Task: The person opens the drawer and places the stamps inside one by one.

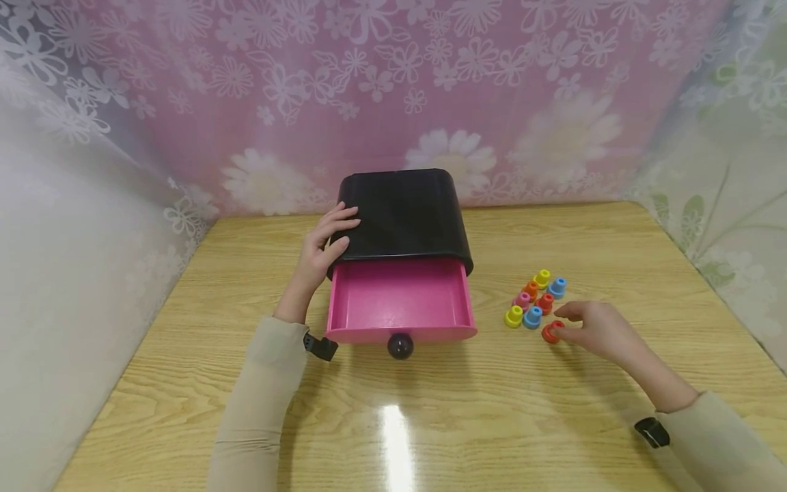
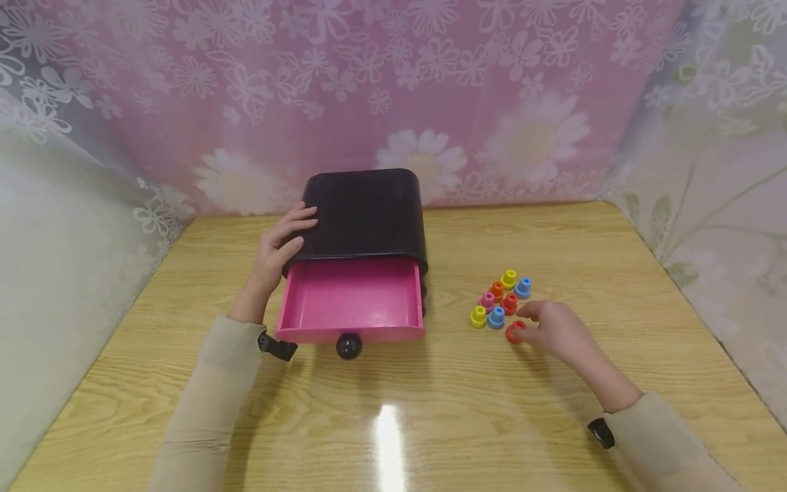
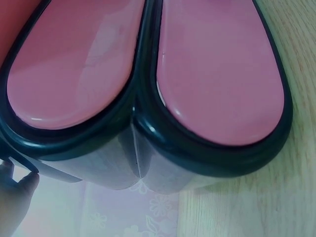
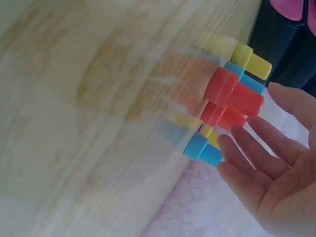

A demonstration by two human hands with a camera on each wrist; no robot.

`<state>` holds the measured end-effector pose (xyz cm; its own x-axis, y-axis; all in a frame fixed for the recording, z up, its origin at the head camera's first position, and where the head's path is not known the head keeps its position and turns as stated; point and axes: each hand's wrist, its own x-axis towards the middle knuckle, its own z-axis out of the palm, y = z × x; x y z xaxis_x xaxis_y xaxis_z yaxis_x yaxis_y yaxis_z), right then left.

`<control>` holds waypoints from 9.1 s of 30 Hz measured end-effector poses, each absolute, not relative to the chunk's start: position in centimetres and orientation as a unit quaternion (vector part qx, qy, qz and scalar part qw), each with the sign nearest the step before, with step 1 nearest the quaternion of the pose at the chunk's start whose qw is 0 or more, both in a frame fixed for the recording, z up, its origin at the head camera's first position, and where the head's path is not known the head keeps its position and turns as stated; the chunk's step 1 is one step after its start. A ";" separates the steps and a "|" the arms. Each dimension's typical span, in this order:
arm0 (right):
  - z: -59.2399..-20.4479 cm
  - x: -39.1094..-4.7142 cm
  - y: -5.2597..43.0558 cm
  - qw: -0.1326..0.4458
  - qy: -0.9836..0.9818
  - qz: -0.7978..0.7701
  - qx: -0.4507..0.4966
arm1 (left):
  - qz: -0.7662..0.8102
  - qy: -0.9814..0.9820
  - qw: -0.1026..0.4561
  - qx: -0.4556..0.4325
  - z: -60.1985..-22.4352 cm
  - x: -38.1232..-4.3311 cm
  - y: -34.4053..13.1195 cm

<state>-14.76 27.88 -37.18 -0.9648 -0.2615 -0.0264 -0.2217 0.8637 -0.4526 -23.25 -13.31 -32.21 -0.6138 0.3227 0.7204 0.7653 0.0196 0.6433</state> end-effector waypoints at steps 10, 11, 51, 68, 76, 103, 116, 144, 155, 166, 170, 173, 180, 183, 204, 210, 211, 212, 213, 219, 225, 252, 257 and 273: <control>-37.9 -15.1 28.3 0.057 0.964 -0.226 -0.129 | -0.580 -0.685 0.195 -0.395 -33.9 -24.9 -13.8; -38.0 -15.1 28.3 0.056 0.964 -0.226 -0.130 | -0.579 -0.686 0.195 -0.395 -33.6 -24.6 -13.8; -34.1 -13.0 25.0 -0.130 0.915 -0.367 -0.107 | -0.570 -0.691 0.199 -0.398 -32.2 -23.3 -13.2; -33.5 -13.4 22.6 -0.185 0.859 -0.463 -0.116 | -0.570 -0.691 0.198 -0.397 -32.1 -23.1 -13.2; -32.9 -13.6 21.4 -0.198 0.846 -0.479 -0.129 | -0.566 -0.694 0.199 -0.398 -32.1 -23.1 -13.2; -30.6 -14.0 17.6 -0.166 0.826 -0.502 -0.194 | -0.570 -0.690 0.201 -0.399 -32.1 -23.2 -13.2; -29.8 -14.6 15.0 -0.146 0.821 -0.504 -0.226 | -0.567 -0.693 0.202 -0.396 -32.2 -23.1 -13.4; -29.1 -16.4 9.8 -0.058 0.836 -0.451 -0.306 | -0.576 -0.693 0.185 -0.392 -31.9 -23.0 -13.3; -29.0 -17.2 7.9 0.005 0.852 -0.395 -0.343 | -0.574 -0.698 0.188 -0.386 -31.9 -22.8 -13.3; -29.2 -17.5 6.5 0.045 0.856 -0.367 -0.361 | -0.571 -0.699 0.191 -0.385 -31.8 -22.9 -13.3; -29.2 -17.6 6.3 0.051 0.854 -0.367 -0.365 | -0.570 -0.699 0.191 -0.387 -31.9 -22.9 -13.3; -29.2 -17.6 6.2 0.051 0.854 -0.367 -0.367 | -0.570 -0.699 0.192 -0.386 -31.9 -22.9 -13.3; -29.1 -17.6 6.1 0.050 0.855 -0.360 -0.369 | -0.570 -0.697 0.194 -0.389 -31.9 -23.0 -13.3; -29.2 -17.6 6.0 0.046 0.853 -0.358 -0.376 | -0.571 -0.697 0.194 -0.388 -31.9 -23.0 -13.3; -28.8 -17.1 7.3 0.009 0.869 -0.336 -0.363 | -0.569 -0.700 0.194 -0.386 -32.0 -23.0 -13.3; -28.9 -16.8 8.5 -0.016 0.862 -0.360 -0.356 | -0.571 -0.697 0.192 -0.388 -32.1 -23.0 -13.3; -28.9 -16.7 8.8 -0.021 0.860 -0.365 -0.356 | -0.572 -0.696 0.192 -0.389 -32.1 -23.0 -13.3; -28.9 -16.6 9.0 -0.024 0.859 -0.368 -0.355 | -0.573 -0.696 0.191 -0.389 -32.1 -23.0 -13.3; -28.9 -16.5 9.2 -0.028 0.857 -0.372 -0.354 | -0.573 -0.695 0.191 -0.389 -32.2 -23.0 -13.3; -28.5 -16.2 10.7 -0.020 0.855 -0.400 -0.329 | -0.574 -0.694 0.192 -0.389 -32.1 -23.0 -13.2; -28.2 -15.9 12.7 -0.009 0.865 -0.406 -0.294 | -0.575 -0.695 0.190 -0.388 -32.0 -23.0 -13.2; -29.5 -16.0 21.9 -0.075 0.908 -0.375 -0.174 | -0.580 -0.693 0.186 -0.385 -32.1 -23.0 -13.2; -30.0 -16.2 23.1 -0.078 0.912 -0.371 -0.156 | -0.577 -0.695 0.190 -0.386 -32.1 -23.1 -13.2; -31.7 -17.0 26.3 -0.078 0.927 -0.350 -0.114 | -0.572 -0.703 0.189 -0.379 -32.0 -22.9 -13.1</control>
